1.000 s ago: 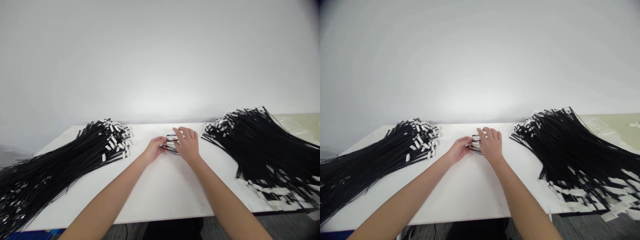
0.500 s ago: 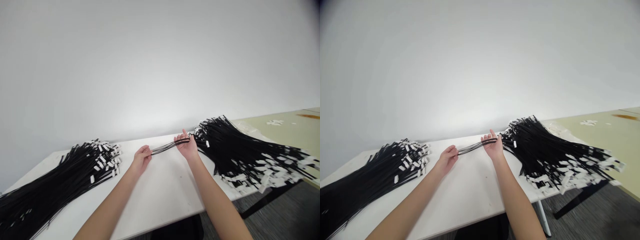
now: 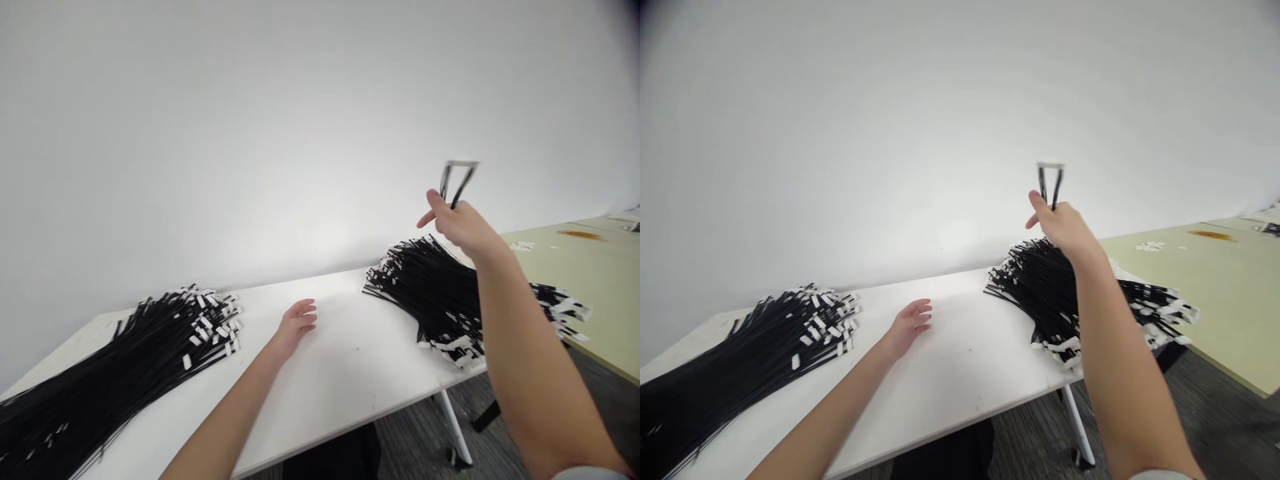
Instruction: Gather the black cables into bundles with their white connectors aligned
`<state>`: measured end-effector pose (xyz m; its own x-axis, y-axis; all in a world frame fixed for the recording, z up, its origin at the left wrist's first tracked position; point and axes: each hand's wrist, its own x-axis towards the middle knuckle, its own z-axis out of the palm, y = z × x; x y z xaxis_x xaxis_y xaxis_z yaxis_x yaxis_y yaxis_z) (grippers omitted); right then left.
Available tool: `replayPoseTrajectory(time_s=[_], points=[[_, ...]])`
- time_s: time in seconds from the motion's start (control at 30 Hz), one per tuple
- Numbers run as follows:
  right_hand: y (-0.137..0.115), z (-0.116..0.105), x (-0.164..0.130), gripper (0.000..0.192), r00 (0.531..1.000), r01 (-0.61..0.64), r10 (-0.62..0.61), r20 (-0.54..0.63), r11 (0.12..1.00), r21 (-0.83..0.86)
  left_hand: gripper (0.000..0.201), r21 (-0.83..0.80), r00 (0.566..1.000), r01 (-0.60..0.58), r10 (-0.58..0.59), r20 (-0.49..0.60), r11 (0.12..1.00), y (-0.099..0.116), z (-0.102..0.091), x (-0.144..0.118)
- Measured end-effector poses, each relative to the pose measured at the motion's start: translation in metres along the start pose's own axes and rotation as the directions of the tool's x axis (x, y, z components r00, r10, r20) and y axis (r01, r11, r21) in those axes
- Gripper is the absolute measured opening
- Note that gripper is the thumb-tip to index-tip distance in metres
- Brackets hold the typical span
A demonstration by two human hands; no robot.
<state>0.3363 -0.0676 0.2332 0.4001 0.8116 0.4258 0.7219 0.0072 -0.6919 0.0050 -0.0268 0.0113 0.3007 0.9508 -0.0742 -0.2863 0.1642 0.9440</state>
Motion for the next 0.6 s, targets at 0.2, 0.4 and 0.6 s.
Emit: replayPoseTrajectory(time_s=[0.2,0.4,0.6], points=[[0.086,0.036,0.028,0.082,0.991,-0.092,0.130,0.022,0.802,-0.591,0.043,-0.003,0.999,0.022,-0.022,0.030,1.000,-0.004,-0.004,0.003],[0.168,0.080,0.002,0.066,0.993,0.114,-0.048,0.106,0.584,-0.804,0.044,0.010,0.999,0.028,-0.028,0.043,1.000,-0.005,-0.004,0.004],[0.135,0.080,-0.008,0.067,0.979,0.177,-0.179,0.098,0.501,-0.847,0.041,0.031,0.999,0.028,-0.029,0.046,0.999,-0.003,-0.002,0.000]])
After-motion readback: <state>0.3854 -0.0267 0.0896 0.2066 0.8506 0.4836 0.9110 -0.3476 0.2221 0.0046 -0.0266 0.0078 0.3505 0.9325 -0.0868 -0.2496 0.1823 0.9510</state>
